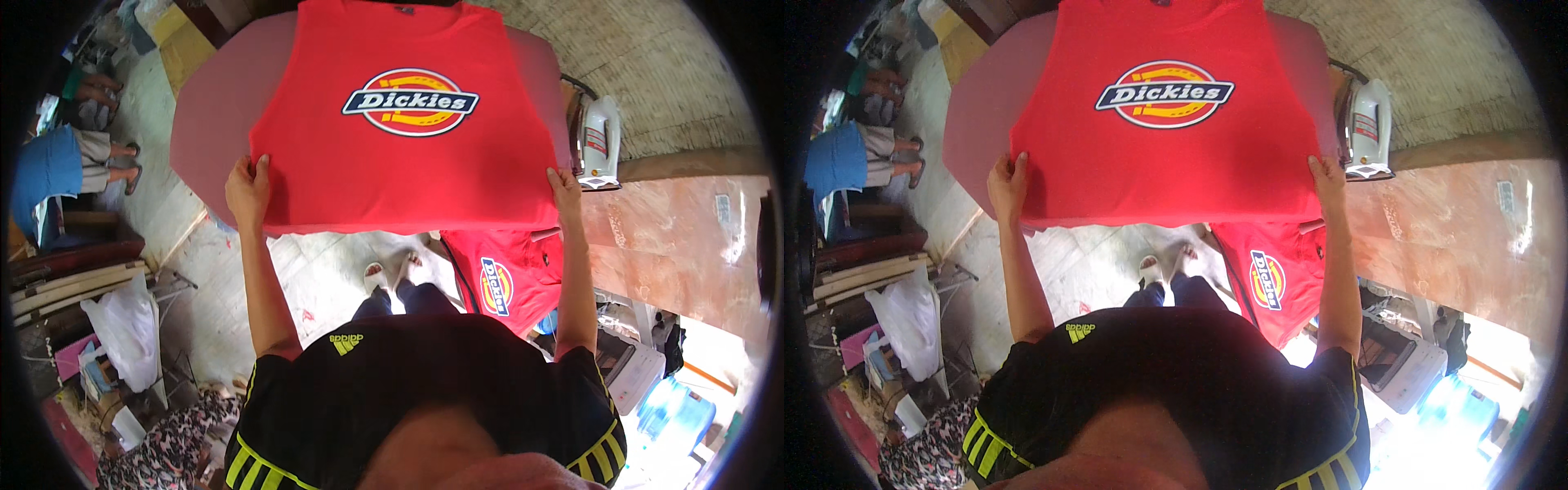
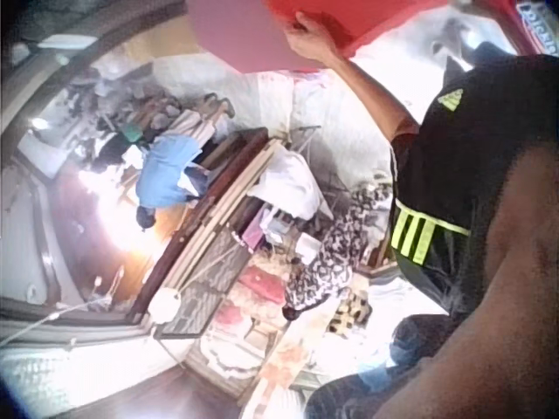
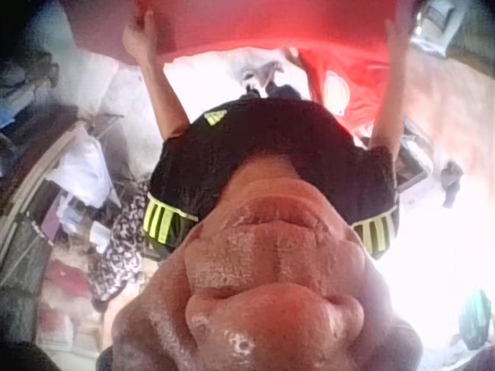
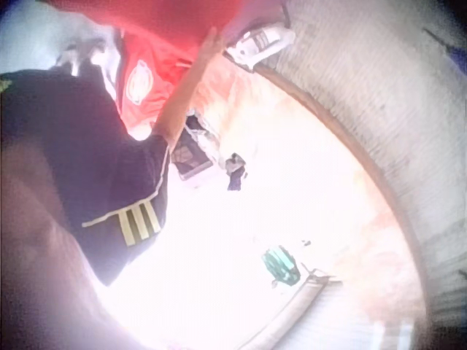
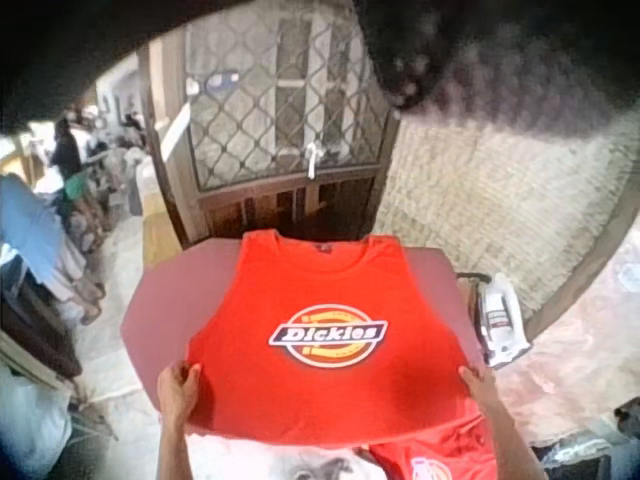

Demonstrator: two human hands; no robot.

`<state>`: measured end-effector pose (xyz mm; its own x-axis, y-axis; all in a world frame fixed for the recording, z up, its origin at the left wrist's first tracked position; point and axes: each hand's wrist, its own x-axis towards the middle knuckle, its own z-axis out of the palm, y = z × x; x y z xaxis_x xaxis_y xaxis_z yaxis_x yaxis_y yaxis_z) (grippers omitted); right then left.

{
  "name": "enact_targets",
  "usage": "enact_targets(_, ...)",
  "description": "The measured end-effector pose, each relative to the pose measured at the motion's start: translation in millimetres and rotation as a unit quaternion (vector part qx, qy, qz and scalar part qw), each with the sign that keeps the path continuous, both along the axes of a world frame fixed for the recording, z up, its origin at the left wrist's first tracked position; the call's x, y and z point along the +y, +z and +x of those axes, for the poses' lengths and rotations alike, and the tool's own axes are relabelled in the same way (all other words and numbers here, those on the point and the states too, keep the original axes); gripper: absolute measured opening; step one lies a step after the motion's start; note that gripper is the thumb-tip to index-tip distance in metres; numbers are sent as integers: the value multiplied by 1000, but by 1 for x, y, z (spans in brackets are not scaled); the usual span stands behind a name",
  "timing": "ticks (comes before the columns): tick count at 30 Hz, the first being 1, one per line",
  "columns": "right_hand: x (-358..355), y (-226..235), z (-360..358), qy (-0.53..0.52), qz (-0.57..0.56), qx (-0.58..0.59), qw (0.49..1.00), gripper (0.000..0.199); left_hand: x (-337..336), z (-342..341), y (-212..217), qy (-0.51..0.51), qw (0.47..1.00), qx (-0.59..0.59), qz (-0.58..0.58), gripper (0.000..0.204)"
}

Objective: The person irons a red t-shirt with a Dickies logo on a pink ironing board. They use a white steam iron to smooth the front, sleeves, and back of the shirt, frequently adjusting the fabric with their hands to ensure even coverage.

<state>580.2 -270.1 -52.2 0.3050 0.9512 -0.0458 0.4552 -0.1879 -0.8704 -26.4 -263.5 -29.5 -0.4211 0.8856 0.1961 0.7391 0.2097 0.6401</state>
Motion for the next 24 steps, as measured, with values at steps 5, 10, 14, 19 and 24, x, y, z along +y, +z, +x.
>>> enact_targets(5, -15, 41, -7, 30, -11, 217, 976, 16, -11, -30, -3, -62, 965, -254, -3, 19)
enact_targets(10, -80, 58, 13, 76, -33, 236, 968, 15, -71, -26, 24, -76, 922, -381, 0, 15)
enact_targets(14, -103, 28, 19, 106, -44, 174, 978, 14, -111, -32, -17, -69, 920, -386, -16, 14)
enact_targets(19, -98, 19, 26, 132, -27, -170, 976, 10, -114, 4, -27, 51, 997, 59, 22, 22)
enact_targets(24, -24, 36, -16, 97, 192, -284, 935, 16, -54, 78, 2, -84, 963, 208, 149, 32)
